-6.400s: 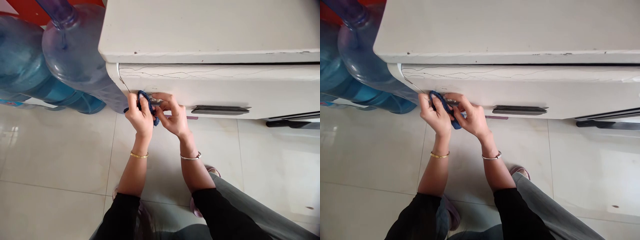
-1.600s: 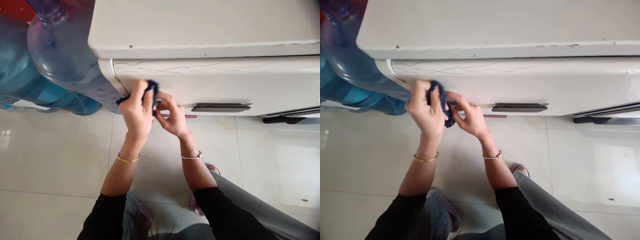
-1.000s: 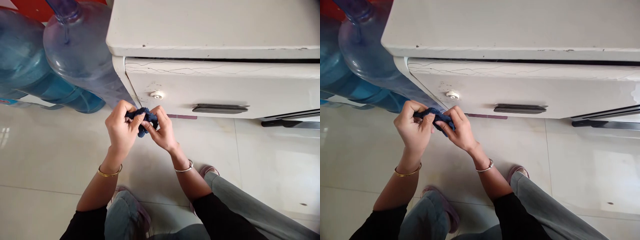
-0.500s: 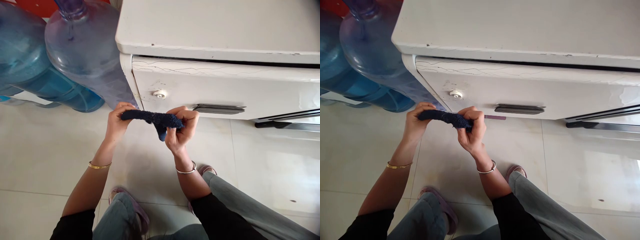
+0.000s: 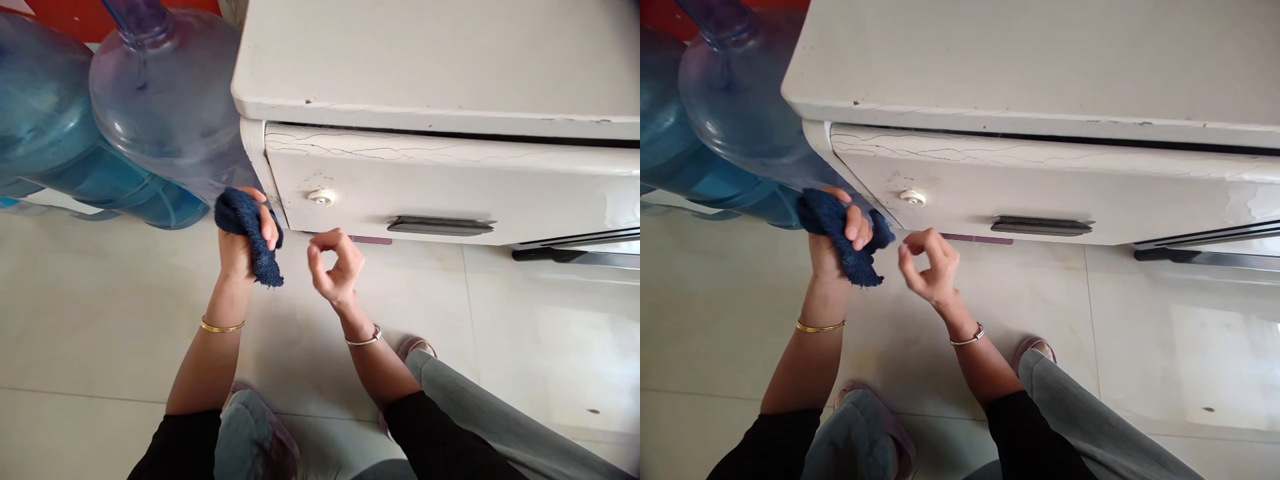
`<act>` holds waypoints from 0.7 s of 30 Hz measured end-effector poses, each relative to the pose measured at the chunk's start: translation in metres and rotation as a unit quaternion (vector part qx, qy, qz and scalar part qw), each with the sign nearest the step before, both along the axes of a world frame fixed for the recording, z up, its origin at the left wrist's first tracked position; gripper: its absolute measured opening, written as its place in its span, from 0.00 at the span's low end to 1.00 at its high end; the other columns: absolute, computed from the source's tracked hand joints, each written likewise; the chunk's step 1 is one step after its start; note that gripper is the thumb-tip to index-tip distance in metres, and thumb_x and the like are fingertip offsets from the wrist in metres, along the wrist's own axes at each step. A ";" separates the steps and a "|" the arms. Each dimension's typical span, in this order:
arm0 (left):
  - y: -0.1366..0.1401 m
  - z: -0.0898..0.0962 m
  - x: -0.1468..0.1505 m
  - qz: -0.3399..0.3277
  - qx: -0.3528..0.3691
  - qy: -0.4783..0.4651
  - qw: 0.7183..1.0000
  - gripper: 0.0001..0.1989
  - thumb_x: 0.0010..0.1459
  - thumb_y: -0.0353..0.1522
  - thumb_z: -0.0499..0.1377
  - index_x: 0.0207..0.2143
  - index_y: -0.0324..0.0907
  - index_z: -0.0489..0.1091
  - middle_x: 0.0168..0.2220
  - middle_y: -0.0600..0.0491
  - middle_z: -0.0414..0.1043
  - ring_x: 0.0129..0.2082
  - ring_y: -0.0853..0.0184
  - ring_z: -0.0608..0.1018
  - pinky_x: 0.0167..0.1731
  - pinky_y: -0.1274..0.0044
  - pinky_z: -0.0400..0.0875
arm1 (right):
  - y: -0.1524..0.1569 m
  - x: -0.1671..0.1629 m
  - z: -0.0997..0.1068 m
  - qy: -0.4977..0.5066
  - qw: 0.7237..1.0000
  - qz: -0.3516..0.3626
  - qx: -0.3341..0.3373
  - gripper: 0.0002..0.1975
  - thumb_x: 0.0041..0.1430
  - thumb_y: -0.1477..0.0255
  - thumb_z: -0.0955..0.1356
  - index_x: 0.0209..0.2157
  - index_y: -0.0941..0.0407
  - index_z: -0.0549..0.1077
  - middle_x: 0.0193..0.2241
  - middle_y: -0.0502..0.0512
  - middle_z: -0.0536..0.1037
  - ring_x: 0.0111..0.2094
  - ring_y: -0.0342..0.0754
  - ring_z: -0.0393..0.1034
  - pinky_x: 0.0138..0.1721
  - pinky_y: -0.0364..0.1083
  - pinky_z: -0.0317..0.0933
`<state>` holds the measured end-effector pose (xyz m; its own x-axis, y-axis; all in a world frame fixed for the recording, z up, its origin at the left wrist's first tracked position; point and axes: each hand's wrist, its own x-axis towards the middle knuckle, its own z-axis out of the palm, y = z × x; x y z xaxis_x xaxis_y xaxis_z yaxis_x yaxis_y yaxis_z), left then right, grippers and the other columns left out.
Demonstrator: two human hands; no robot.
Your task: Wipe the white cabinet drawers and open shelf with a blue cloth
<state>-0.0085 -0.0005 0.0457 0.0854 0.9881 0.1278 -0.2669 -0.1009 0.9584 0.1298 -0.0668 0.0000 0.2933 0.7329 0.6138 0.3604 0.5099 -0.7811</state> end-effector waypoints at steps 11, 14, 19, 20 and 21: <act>0.004 -0.008 0.044 0.309 0.250 0.245 0.885 0.02 0.65 0.34 0.61 0.40 0.48 0.72 0.40 0.53 0.72 0.40 0.65 0.78 0.33 0.69 0.75 | 0.031 0.017 0.011 0.097 0.987 -0.089 -0.091 0.13 0.65 0.62 0.71 0.32 0.52 0.66 0.21 0.42 0.72 0.21 0.39 0.73 0.22 0.40 0.67; 0.009 -0.006 0.046 0.332 0.292 0.239 0.864 0.06 0.67 0.35 0.60 0.36 0.49 0.75 0.37 0.54 0.70 0.38 0.65 0.77 0.35 0.66 0.74 | 0.033 0.018 0.010 0.089 0.990 -0.090 -0.067 0.14 0.61 0.61 0.74 0.32 0.52 0.67 0.21 0.41 0.72 0.20 0.39 0.73 0.22 0.41 0.66; 0.016 -0.015 0.047 0.306 0.229 0.210 0.900 0.10 0.68 0.44 0.61 0.33 0.53 0.73 0.36 0.55 0.69 0.46 0.61 0.78 0.40 0.61 0.73 | 0.038 0.019 0.012 0.077 0.989 -0.106 -0.073 0.15 0.62 0.62 0.74 0.29 0.52 0.67 0.21 0.42 0.75 0.20 0.40 0.75 0.20 0.41 0.64; 0.017 -0.017 0.048 0.295 0.202 0.214 0.909 0.12 0.68 0.47 0.60 0.34 0.54 0.72 0.37 0.54 0.69 0.48 0.59 0.78 0.40 0.59 0.74 | 0.039 0.019 0.013 0.075 0.989 -0.109 -0.072 0.15 0.62 0.62 0.74 0.29 0.52 0.68 0.21 0.42 0.75 0.20 0.41 0.75 0.19 0.41 0.64; 0.018 -0.019 0.049 0.283 0.182 0.214 0.917 0.14 0.67 0.50 0.59 0.34 0.54 0.72 0.38 0.53 0.69 0.49 0.57 0.78 0.39 0.58 0.75 | 0.039 0.019 0.013 0.073 0.989 -0.112 -0.069 0.14 0.62 0.62 0.74 0.29 0.52 0.68 0.21 0.42 0.75 0.20 0.41 0.76 0.19 0.41 0.64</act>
<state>0.0410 0.0177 0.0265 -0.3086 0.7880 0.5327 0.3207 -0.4411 0.8382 0.1484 -0.0274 0.0131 0.5354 0.7130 0.4527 0.3311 0.3158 -0.8892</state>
